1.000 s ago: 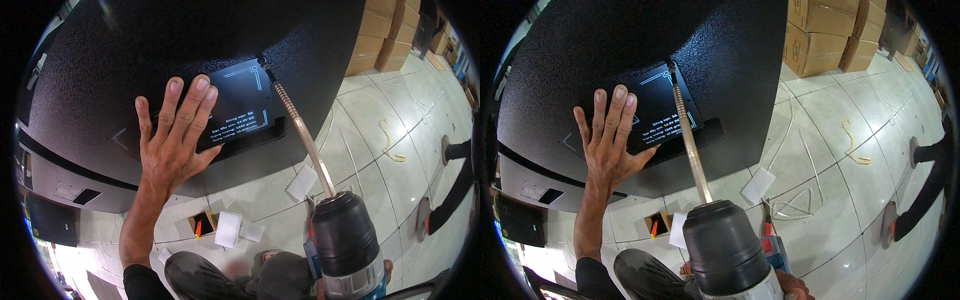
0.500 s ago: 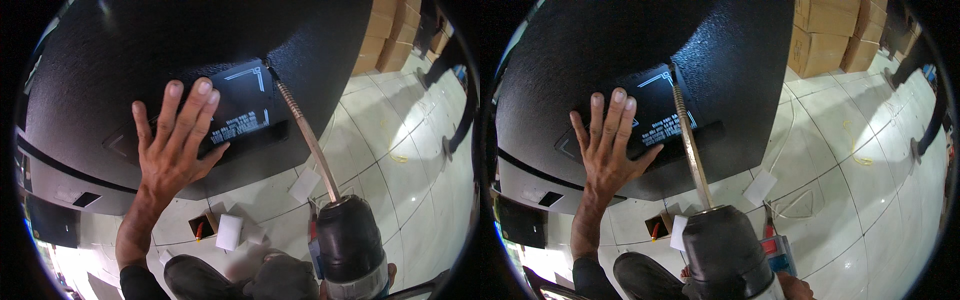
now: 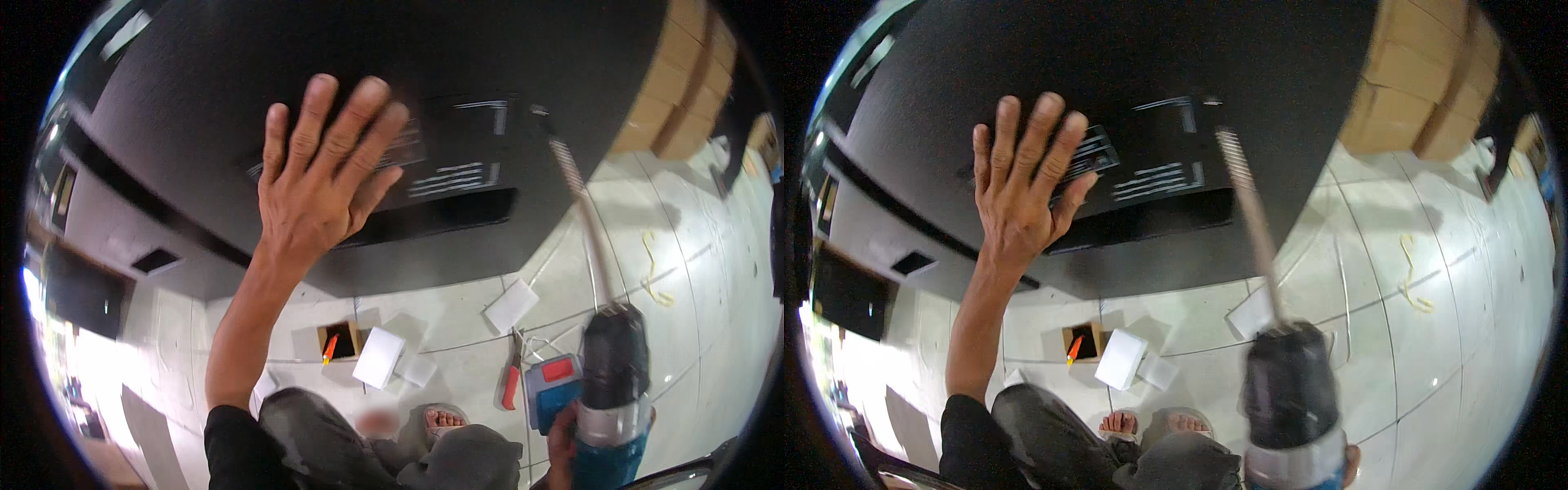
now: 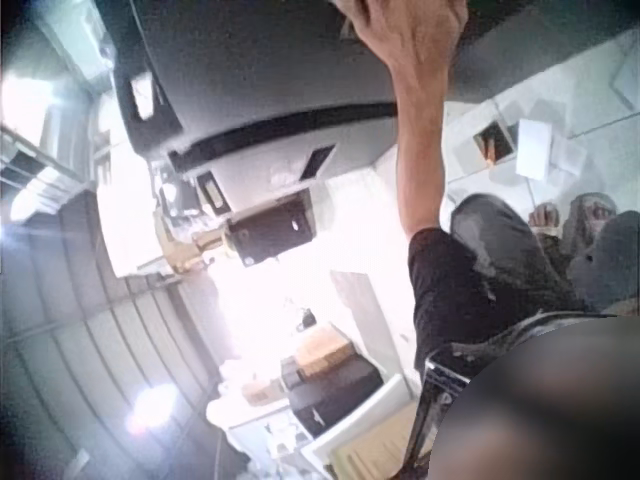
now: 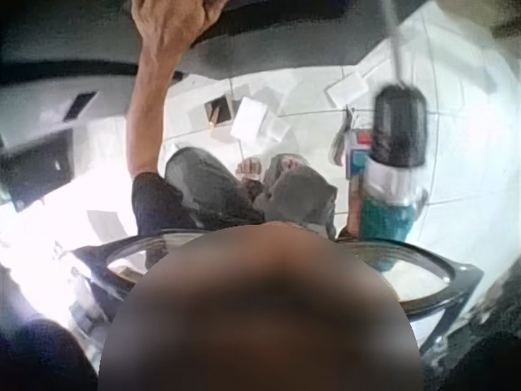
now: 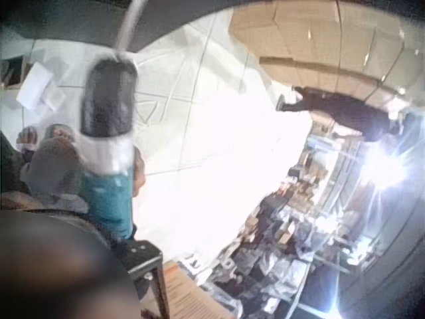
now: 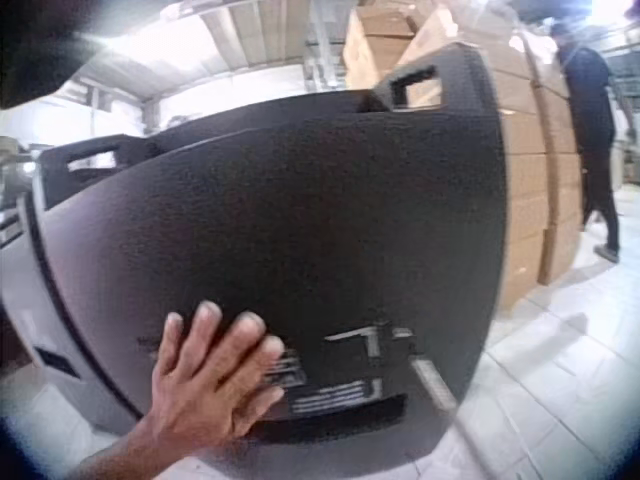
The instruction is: The person cuts white foam pieces with a utility knife and places them inside a black speaker cabinet. They then attach a black backplate to the speaker and secure it using a cordless drill and screws.
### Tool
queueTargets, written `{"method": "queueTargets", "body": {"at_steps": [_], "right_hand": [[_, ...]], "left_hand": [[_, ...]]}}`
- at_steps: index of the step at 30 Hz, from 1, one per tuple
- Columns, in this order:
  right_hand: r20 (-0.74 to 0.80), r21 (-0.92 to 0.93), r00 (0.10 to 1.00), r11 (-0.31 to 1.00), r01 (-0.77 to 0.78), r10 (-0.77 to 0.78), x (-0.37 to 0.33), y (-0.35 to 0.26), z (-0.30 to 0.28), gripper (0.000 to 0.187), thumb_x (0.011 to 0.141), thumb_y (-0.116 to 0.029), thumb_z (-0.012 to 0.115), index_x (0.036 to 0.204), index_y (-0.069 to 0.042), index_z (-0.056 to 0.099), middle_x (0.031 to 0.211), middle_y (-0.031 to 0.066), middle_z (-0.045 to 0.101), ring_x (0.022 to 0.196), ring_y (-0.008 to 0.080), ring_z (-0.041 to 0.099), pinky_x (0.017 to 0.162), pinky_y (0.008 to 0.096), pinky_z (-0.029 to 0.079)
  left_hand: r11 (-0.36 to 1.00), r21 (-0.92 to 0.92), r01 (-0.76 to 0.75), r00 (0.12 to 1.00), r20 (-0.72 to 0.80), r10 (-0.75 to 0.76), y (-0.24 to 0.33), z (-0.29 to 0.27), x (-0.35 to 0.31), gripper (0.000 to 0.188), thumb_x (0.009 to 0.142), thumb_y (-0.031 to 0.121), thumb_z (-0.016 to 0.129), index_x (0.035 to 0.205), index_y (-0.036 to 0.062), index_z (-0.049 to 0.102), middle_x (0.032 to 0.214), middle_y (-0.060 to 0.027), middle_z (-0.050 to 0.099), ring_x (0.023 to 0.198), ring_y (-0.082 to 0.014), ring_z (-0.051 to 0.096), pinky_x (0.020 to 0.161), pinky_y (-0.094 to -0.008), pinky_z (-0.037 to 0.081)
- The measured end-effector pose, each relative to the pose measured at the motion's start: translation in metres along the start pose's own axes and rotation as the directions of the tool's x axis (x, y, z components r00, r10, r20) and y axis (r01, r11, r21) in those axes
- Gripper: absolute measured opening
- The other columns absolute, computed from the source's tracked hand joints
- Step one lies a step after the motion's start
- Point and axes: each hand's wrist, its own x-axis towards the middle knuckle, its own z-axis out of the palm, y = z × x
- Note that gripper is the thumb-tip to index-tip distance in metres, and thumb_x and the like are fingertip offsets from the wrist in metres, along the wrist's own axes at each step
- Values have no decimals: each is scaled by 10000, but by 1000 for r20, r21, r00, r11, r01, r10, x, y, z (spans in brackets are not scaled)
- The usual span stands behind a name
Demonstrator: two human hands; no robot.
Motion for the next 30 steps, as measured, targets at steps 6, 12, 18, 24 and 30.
{"method": "queueTargets", "body": {"at_steps": [6,12,18,24,30], "right_hand": [[26,6,1000,1000,18,-18,26,17,-10,577,866,-328,722,1299,-33,482,1123,130,640,1044,277,610,1032,469,446],[79,-10,995,998,59,-58,50,16,-4,595,867,-329,726,1313,-33,467,1127,128,637,1047,272,607,1028,461,449],[109,-24,993,998,58,-55,64,8,4,613,868,-330,729,1327,-33,451,1131,127,633,1049,268,605,1024,452,452],[125,-32,990,998,63,-58,59,4,11,631,869,-331,732,1340,-33,436,1135,126,630,1051,263,603,1020,443,454],[120,-27,991,998,55,-52,48,6,8,650,870,-331,736,1354,-33,421,1139,124,626,1053,258,601,1015,435,457]], "left_hand": [[839,-116,532,809,-222,-544,-53,-46,-57,907,840,560,738,1572,208,336,1652,-163,242,1551,-365,129,1238,-565,111],[783,-45,621,774,-123,-621,-71,-51,-66,1217,691,706,778,1621,275,122,1681,-183,-40,1538,-445,26,1201,-667,99],[742,-42,669,724,-193,-663,-66,-43,-55,1270,644,754,775,1613,283,103,1655,-223,-34,1528,-464,22,1201,-637,181],[813,-153,563,724,-385,-573,-58,-27,-63,806,713,556,858,1374,245,517,1595,-244,205,1521,-424,132,1220,-566,186],[976,74,207,937,-303,-175,-50,-13,-70,596,828,473,776,1345,222,619,1610,-59,368,1512,-325,269,1230,-628,57]]}}
